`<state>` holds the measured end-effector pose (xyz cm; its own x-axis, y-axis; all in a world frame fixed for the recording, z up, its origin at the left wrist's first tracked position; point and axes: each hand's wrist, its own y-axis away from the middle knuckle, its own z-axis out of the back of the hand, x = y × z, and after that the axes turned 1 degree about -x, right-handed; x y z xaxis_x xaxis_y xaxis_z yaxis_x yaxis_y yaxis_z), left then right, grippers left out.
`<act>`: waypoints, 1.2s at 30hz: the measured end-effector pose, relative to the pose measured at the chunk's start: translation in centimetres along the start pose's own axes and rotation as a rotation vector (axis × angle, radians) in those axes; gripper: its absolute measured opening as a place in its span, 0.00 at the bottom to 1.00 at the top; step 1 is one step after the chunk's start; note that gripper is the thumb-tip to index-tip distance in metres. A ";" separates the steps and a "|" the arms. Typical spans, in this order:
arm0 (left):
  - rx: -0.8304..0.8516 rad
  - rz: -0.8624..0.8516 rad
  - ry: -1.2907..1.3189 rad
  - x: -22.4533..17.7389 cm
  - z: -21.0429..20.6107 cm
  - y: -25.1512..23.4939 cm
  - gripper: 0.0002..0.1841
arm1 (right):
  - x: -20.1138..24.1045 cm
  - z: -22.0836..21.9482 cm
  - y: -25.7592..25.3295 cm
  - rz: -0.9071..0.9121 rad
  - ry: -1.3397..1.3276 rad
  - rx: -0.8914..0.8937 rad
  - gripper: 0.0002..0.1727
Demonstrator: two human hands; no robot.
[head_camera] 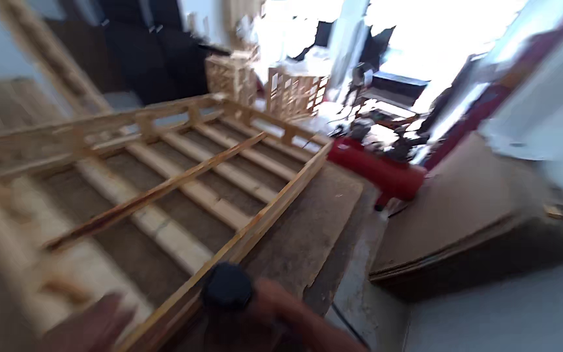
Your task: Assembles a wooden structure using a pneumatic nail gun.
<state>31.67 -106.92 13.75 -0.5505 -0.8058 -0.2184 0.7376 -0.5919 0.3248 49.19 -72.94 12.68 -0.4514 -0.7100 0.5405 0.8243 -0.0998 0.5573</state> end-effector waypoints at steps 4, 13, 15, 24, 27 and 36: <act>0.035 0.122 -0.001 -1.1 0.5 0.4 0.31 | 0.3 -0.9 0.3 0.010 -0.048 0.069 0.20; -0.117 -0.009 -0.016 0.3 -1.1 -0.3 0.33 | -1.3 -6.7 6.1 -0.011 -0.470 -0.128 0.13; -0.119 -0.016 -0.010 0.4 -1.3 -0.3 0.33 | -1.4 -8.8 9.5 0.038 -0.778 -0.161 0.14; -0.069 -0.041 0.018 0.3 -0.6 -0.1 0.32 | 2.7 -21.6 12.7 0.561 -1.558 -0.181 0.17; -0.083 -0.044 0.018 0.4 -0.5 -0.2 0.30 | 4.3 -25.4 12.6 0.559 -1.654 -0.235 0.16; -0.083 -0.027 0.015 0.3 -0.7 -0.1 0.31 | 6.3 -28.5 11.7 0.505 -1.865 -0.281 0.20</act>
<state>31.69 -107.10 13.04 -0.5654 -0.7892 -0.2398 0.7526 -0.6126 0.2416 65.76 -98.51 4.66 0.2229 0.7838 0.5796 0.9100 -0.3804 0.1646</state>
